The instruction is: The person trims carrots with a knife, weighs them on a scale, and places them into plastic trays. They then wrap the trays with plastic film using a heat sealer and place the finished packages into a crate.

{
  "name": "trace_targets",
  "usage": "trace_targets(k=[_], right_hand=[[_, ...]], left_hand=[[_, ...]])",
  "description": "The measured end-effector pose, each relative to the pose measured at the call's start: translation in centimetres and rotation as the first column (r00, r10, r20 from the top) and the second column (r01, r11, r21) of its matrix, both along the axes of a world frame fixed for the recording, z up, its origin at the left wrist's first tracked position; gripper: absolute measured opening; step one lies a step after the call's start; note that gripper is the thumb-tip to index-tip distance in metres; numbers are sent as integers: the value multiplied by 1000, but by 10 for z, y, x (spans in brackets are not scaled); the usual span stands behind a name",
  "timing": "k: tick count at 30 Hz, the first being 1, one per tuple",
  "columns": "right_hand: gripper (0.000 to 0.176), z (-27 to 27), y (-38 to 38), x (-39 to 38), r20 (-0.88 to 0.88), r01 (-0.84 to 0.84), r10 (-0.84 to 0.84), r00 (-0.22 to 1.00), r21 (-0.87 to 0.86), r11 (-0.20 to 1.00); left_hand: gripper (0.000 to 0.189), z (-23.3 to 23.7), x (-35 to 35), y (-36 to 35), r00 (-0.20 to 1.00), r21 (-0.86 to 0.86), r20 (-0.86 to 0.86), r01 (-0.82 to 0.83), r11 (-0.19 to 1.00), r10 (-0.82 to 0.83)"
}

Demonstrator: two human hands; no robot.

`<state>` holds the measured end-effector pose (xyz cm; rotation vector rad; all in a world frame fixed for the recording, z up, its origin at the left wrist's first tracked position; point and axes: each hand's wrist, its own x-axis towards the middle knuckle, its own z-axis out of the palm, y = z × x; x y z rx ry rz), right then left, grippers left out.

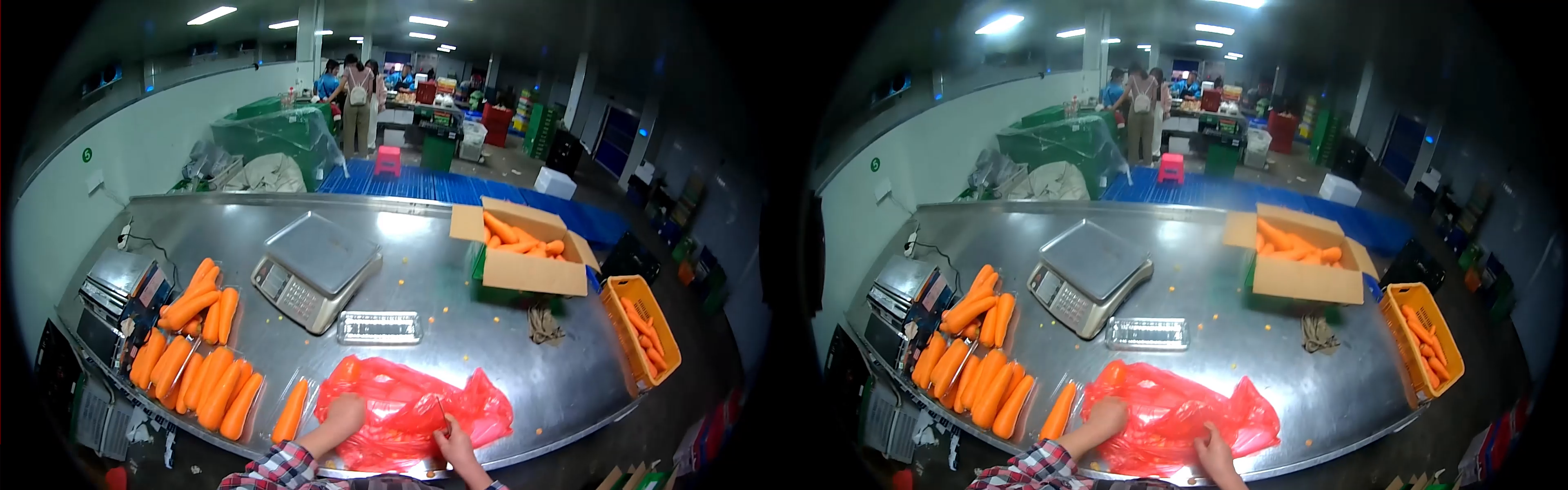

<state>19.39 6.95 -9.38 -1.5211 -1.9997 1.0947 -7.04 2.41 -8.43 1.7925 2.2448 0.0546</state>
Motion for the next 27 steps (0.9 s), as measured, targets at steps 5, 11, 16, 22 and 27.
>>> trace_targets(k=[5,11,16,22,27], right_hand=[[48,-14,-4,7,64,-4,1,998,34,999],[45,1,-6,-4,59,-32,33,998,-29,999],[47,-2,-1,3,42,50,-48,998,-46,998],[68,-8,24,9,-80,21,-16,997,56,998],[71,7,20,-14,199,13,-17,980,20,1000]], left_hand=[[25,-22,-27,-9,981,262,-134,-104,959,143],[45,-41,-40,5,963,274,-95,-217,937,251],[48,-31,-57,13,995,79,70,-76,994,71],[48,-34,-28,-27,942,18,187,279,960,-277],[54,-18,9,-34,932,-30,278,248,968,-230]])
